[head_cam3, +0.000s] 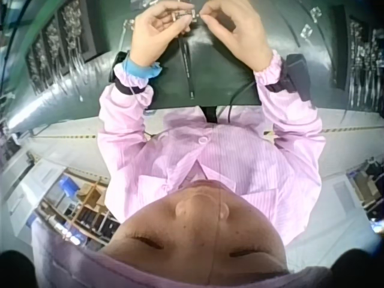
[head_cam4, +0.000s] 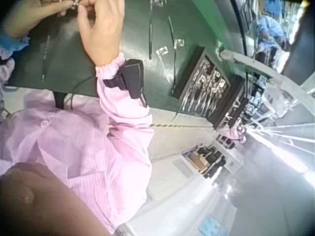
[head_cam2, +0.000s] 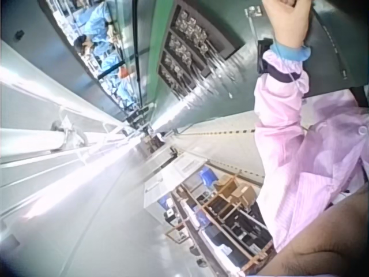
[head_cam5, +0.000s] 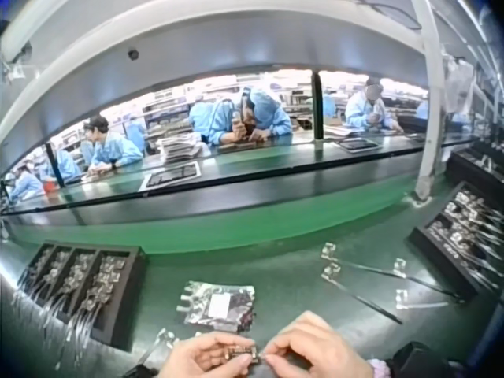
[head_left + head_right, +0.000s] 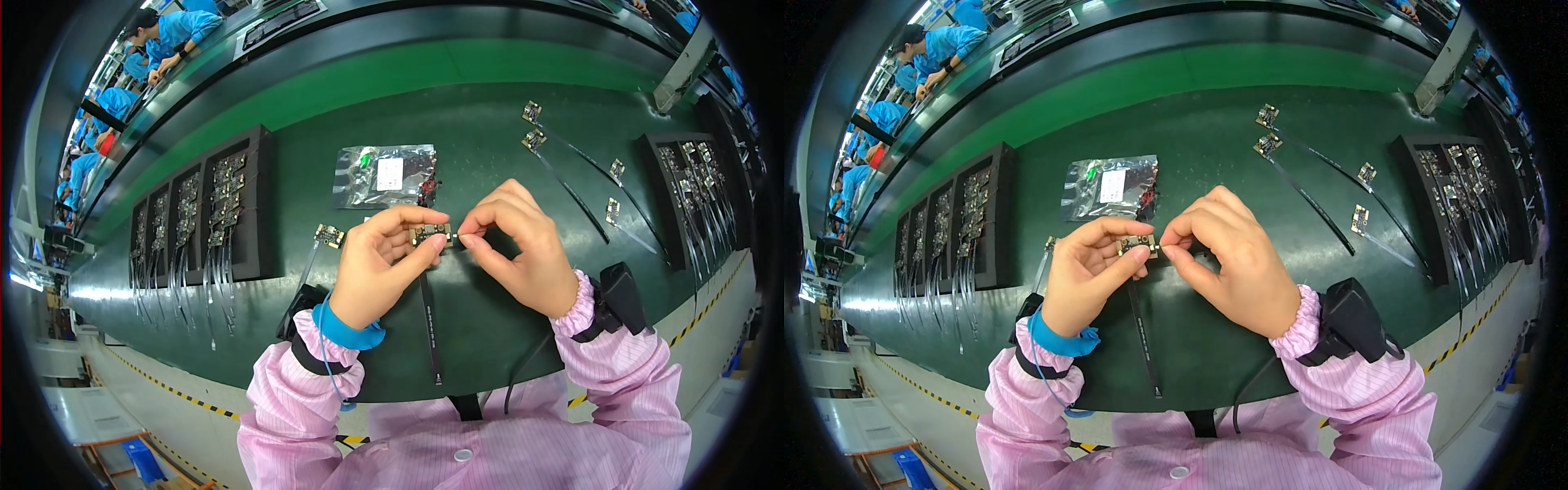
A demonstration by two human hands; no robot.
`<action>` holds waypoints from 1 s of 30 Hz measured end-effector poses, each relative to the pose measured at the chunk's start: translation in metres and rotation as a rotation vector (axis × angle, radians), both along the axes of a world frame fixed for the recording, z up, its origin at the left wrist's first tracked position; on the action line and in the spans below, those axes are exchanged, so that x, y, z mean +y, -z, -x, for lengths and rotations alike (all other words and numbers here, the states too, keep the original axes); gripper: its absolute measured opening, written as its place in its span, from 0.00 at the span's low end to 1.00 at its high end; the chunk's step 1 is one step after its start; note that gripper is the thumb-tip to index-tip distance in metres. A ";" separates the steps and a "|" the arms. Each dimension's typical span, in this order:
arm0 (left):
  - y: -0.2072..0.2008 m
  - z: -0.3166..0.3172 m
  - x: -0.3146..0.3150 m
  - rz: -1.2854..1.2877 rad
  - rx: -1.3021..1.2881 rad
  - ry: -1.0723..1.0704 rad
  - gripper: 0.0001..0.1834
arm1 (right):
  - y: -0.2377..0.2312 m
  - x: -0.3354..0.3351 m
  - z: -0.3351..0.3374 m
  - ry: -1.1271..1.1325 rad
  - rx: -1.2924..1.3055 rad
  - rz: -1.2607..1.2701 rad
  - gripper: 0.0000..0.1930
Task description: The person connects ribbon cables and components to printed circuit boards by hand, taking the components from a component tray and the ribbon cables from a static shielding bag.
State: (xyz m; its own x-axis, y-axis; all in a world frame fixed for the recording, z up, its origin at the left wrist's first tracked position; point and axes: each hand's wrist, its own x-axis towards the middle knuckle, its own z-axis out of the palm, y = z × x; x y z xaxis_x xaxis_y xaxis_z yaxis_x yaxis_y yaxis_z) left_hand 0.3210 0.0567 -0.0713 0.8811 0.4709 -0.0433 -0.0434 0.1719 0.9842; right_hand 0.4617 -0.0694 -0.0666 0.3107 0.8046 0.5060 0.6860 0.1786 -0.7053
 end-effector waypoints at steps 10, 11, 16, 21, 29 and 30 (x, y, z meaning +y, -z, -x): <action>0.001 -0.001 0.000 -0.011 0.009 0.030 0.14 | -0.001 -0.001 0.000 0.027 -0.273 0.033 0.09; 0.002 -0.001 0.000 -0.009 0.011 0.031 0.14 | -0.001 -0.001 0.000 0.028 -0.272 0.035 0.09; 0.001 0.000 0.000 0.005 0.041 0.039 0.14 | -0.005 -0.001 0.003 0.039 -0.426 0.027 0.09; 0.000 -0.001 0.001 0.022 0.059 0.032 0.13 | -0.004 -0.001 0.004 0.065 -0.529 0.006 0.09; 0.000 0.000 0.001 0.056 0.065 0.037 0.13 | -0.002 -0.003 0.003 0.047 -0.352 0.054 0.09; -0.001 0.000 0.001 0.053 0.066 0.035 0.12 | 0.000 -0.004 0.003 0.037 -0.292 0.078 0.08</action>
